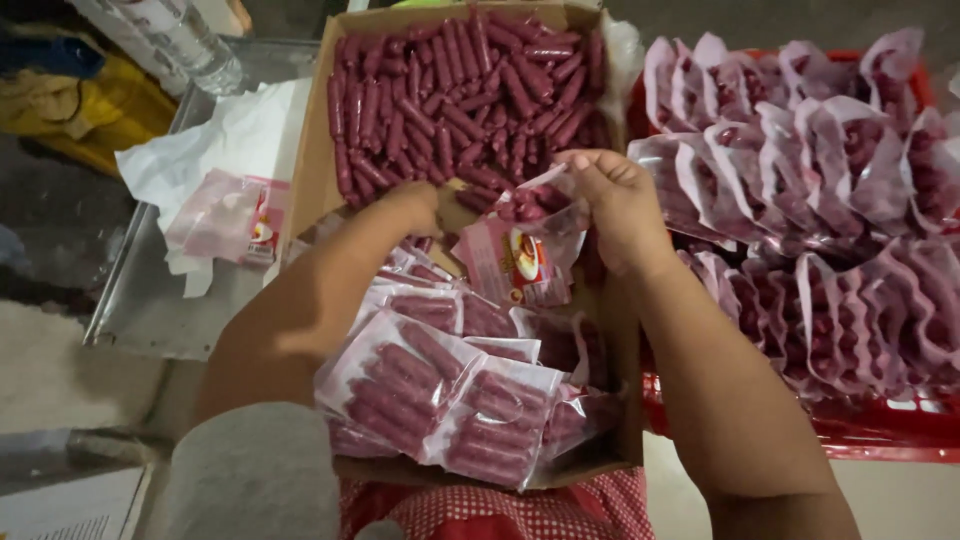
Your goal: The person is manually placing individual sausages into plastic bags and organizing the packaged sausages inside a cardboard box.
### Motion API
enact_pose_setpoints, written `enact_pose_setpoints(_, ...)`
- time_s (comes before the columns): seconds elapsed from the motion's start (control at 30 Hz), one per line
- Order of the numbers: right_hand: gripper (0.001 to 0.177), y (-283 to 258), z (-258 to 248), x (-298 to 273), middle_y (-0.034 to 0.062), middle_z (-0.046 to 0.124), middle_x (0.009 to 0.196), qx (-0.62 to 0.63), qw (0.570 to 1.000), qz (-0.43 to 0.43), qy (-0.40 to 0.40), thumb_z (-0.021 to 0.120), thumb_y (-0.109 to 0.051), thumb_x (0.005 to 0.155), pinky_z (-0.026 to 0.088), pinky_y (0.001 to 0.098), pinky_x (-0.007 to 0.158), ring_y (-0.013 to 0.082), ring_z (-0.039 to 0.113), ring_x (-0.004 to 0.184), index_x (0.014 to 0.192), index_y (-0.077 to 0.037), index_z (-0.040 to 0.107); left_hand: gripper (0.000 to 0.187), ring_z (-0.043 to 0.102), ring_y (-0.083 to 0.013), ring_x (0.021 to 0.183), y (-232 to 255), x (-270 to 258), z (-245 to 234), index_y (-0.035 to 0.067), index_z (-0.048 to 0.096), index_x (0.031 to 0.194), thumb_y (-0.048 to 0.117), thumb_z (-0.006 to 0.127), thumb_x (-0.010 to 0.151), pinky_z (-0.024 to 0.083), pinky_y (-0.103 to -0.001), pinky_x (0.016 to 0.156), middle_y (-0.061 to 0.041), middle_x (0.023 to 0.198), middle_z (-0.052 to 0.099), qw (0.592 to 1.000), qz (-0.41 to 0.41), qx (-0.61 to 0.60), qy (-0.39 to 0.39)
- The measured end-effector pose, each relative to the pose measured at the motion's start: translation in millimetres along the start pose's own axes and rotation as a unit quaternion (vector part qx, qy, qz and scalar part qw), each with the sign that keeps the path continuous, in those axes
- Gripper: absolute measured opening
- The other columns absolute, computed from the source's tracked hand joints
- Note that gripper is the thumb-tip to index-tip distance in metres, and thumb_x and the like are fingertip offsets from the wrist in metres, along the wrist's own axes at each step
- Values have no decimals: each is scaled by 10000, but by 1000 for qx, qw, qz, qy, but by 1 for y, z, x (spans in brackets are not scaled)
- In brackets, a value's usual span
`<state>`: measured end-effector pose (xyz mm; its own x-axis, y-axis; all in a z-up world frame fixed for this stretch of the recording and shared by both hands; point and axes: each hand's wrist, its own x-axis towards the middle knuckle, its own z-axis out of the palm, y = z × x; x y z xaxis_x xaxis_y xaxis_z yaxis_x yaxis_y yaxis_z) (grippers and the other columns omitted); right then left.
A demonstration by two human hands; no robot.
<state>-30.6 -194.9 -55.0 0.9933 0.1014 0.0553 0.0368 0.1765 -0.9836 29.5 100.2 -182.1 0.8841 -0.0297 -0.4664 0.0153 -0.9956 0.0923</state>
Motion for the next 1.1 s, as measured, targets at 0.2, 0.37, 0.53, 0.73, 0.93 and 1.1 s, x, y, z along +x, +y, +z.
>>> enact_pose_setpoints(0.2,204,5,1,3,65,623,632,9,1000,-8,-10,585,-115,1028,416,208,365,79,500,364,1092,8,734,134,715,-305,730,3,-64,-57,78,786,900,188,756,829,599,-418,700,-136,843,750,979,40,-173,99)
enact_pose_setpoints(0.37,190,4,2,3,59,591,599,4,1000,-15,12,597,-107,1018,407,205,367,84,476,360,1066,8,739,254,693,-299,866,29,-148,-110,47,760,1007,139,844,785,540,-413,739,-183,948,720,905,128,-325,243)
enact_pose_setpoints(0.53,196,8,-1,4,54,618,637,-34,999,-2,24,590,-108,1020,400,195,333,78,506,357,1077,-10,750,251,649,-178,865,63,-179,-114,77,756,1071,138,788,829,540,-299,765,-77,990,715,852,232,-365,296)
enact_pose_setpoints(0.73,186,-34,24,-27,28,647,666,-85,996,-31,-5,598,-123,1024,404,192,347,41,524,409,1042,-60,771,201,690,-278,982,116,-132,-81,139,751,1073,160,762,874,561,-365,874,-71,1019,690,823,384,-169,384)
enact_pose_setpoints(0.93,224,-6,11,-7,39,589,576,-46,996,-65,-31,561,-113,1054,433,200,358,104,559,393,1185,-46,731,67,556,-226,1023,140,-158,-100,190,680,960,207,629,920,485,-336,826,-36,1042,579,818,353,-117,438)
enact_pose_setpoints(1.1,334,-32,13,-22,94,630,1078,-3,983,-179,-28,547,-109,1070,493,222,730,95,563,858,1382,8,565,194,638,-188,977,125,-186,-125,156,690,1132,147,639,945,521,-322,864,-69,1059,681,843,324,-279,328)
